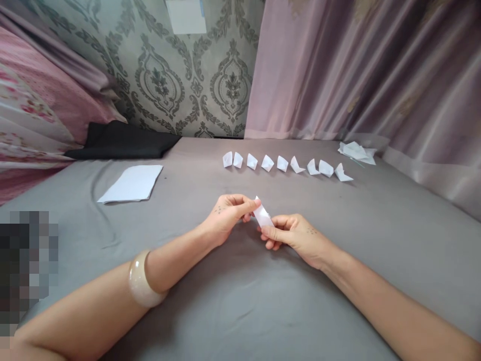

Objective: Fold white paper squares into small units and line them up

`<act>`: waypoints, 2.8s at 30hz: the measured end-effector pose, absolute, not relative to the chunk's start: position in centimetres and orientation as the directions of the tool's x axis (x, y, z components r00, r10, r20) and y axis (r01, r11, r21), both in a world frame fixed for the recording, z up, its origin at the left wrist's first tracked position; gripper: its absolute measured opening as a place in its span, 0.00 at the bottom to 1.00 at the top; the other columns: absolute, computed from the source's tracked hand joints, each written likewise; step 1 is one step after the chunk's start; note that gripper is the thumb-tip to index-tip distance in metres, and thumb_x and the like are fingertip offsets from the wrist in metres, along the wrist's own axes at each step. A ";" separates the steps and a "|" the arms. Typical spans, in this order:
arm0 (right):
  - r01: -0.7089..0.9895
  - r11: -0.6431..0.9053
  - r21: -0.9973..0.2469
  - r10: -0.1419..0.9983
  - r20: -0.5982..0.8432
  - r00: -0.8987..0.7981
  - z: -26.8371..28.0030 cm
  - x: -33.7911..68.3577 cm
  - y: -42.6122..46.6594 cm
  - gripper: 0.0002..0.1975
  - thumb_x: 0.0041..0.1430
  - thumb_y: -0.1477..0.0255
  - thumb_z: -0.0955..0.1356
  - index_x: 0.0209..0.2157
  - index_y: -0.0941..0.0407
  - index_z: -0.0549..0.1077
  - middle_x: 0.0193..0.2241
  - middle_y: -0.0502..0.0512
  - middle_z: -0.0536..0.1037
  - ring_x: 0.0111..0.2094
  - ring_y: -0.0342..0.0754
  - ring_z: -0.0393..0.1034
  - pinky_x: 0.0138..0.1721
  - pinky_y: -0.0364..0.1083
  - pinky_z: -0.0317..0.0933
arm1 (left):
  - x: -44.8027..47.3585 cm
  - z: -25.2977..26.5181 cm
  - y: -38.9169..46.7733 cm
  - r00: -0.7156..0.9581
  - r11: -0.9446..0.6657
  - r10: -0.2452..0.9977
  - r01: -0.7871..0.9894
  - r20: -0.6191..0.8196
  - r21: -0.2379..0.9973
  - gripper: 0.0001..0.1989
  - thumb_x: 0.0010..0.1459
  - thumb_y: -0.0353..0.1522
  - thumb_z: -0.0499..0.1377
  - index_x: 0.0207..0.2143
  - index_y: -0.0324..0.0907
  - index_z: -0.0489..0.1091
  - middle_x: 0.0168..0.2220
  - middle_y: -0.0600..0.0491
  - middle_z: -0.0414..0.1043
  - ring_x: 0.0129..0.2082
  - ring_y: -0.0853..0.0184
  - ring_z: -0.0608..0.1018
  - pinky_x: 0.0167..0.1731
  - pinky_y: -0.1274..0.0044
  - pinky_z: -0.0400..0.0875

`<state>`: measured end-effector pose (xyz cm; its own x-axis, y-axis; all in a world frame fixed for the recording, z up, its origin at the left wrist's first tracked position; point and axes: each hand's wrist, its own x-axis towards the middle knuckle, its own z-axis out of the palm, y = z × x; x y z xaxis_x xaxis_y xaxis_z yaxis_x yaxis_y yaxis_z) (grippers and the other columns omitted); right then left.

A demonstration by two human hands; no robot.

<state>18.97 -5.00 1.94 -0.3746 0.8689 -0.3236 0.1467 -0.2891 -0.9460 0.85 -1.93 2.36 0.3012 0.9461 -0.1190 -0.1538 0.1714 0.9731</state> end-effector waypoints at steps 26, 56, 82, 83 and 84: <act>0.031 -0.447 -0.894 0.809 -0.419 -0.413 2.6 19.6 -4.7 0.14 0.46 0.62 0.75 0.30 0.58 0.75 0.26 0.49 0.74 0.22 0.37 0.65 0.28 0.40 0.62 | 1.2 2.6 -2.5 0.231 0.054 0.972 -0.023 -0.047 0.998 0.14 0.50 0.38 0.63 0.20 0.39 0.65 0.19 0.57 0.63 0.21 0.75 0.63 0.23 0.79 0.55; 0.486 0.124 -0.865 0.972 0.008 -0.236 1.7 18.2 -6.0 0.18 0.63 0.59 0.61 0.32 0.54 0.76 0.26 0.51 0.76 0.29 0.46 0.67 0.31 0.45 0.59 | 1.2 2.1 -2.4 0.344 0.081 0.933 0.079 -0.104 0.994 0.17 0.55 0.43 0.58 0.33 0.36 0.75 0.29 0.49 0.74 0.30 0.67 0.75 0.32 0.77 0.70; 0.512 0.055 -0.857 0.996 0.013 -0.084 1.5 17.5 -6.0 0.11 0.56 0.71 0.63 0.27 0.55 0.77 0.25 0.50 0.79 0.28 0.45 0.73 0.32 0.43 0.63 | 1.5 0.8 -3.0 0.348 0.001 0.933 0.247 -0.089 0.969 0.11 0.54 0.31 0.53 0.35 0.38 0.74 0.27 0.53 0.74 0.26 0.71 0.75 0.23 0.83 0.67; 0.519 0.055 -0.853 0.997 0.016 -0.079 1.6 17.4 -6.1 0.10 0.56 0.71 0.63 0.27 0.55 0.76 0.25 0.50 0.79 0.27 0.45 0.73 0.32 0.43 0.63 | 1.6 0.9 -3.0 0.334 0.020 0.937 0.250 -0.105 0.968 0.10 0.54 0.31 0.54 0.33 0.38 0.74 0.26 0.53 0.74 0.25 0.71 0.74 0.22 0.83 0.66; 0.530 0.054 -0.846 0.997 0.017 -0.074 1.6 17.3 -6.1 0.10 0.55 0.71 0.63 0.26 0.55 0.75 0.24 0.50 0.79 0.27 0.45 0.73 0.31 0.43 0.63 | 1.7 1.0 -3.0 0.322 0.038 0.939 0.260 -0.124 0.965 0.10 0.54 0.32 0.54 0.32 0.38 0.73 0.25 0.54 0.73 0.23 0.72 0.73 0.21 0.83 0.66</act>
<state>17.28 -6.11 1.63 -0.0736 0.9971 0.0170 0.5298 0.0535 -0.8464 1.66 -3.02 1.01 0.3218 0.9386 -0.1242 0.2600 0.0385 0.9648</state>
